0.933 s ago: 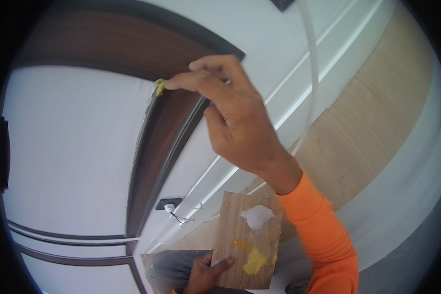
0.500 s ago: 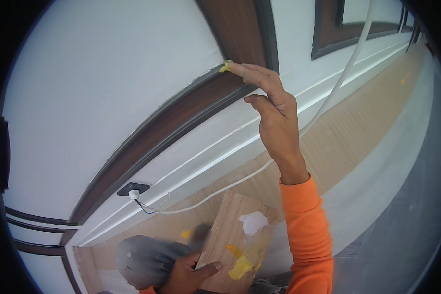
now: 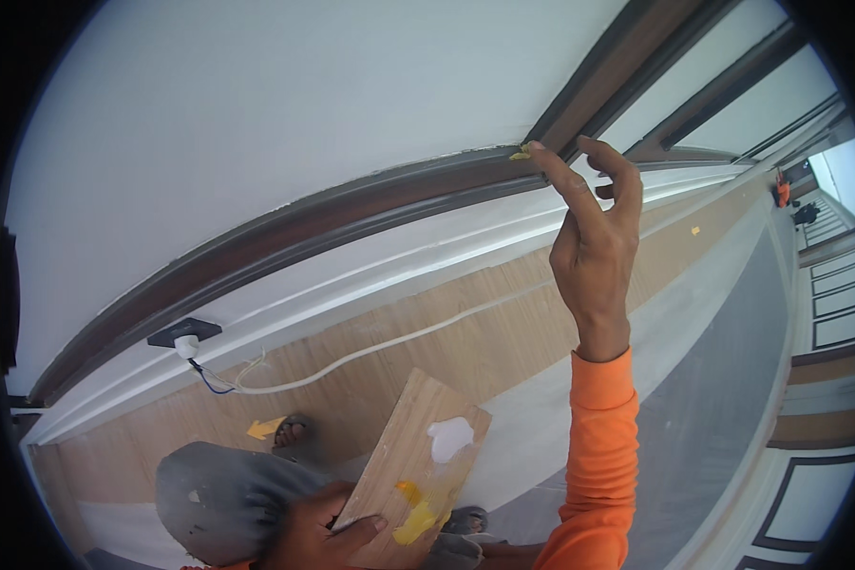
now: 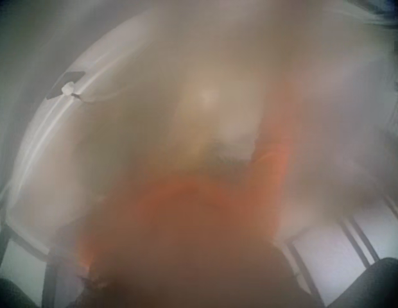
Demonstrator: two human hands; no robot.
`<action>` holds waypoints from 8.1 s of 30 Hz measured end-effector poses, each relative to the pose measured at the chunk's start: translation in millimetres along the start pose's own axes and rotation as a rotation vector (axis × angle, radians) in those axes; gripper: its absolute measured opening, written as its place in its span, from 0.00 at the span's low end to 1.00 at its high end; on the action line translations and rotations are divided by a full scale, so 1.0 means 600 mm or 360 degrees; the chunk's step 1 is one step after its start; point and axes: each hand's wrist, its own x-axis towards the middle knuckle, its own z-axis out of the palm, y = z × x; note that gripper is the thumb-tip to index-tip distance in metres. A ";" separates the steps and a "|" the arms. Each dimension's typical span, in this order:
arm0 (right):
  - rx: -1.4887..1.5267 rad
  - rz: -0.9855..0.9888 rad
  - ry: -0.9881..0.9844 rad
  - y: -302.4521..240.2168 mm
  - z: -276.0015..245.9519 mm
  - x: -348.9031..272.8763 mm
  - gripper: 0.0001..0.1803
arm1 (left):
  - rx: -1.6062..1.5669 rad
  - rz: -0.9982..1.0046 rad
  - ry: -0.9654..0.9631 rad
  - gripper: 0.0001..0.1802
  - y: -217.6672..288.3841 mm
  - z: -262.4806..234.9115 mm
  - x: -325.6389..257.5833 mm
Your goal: The person applies yellow filler to the gaps between a dark brown wall trim and the white wall using a small spatula. They repeatedly scoop filler from a wooden palette and smooth it into the trim joints.
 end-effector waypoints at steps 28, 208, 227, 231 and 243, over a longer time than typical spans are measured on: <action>-0.0649 -0.0617 -0.0262 0.008 -0.033 0.053 0.27 | 0.0095 0.0008 0.0027 0.17 -0.011 0.004 0.022; 0.2467 0.1593 0.0336 -0.051 -0.054 -0.128 0.12 | -0.0335 0.0437 0.0758 0.36 0.075 0.055 0.048; 0.0927 0.0522 0.0903 -0.002 0.111 -0.082 0.22 | 0.0643 -0.0087 0.0179 0.20 0.054 0.042 0.071; 0.0624 0.0344 0.0996 0.001 0.135 -0.071 0.24 | 0.0289 -0.0333 0.0192 0.20 0.057 0.027 0.086; 0.0635 0.0356 0.1053 -0.017 0.156 -0.084 0.25 | 0.0512 -0.0131 0.0216 0.15 0.041 0.019 0.090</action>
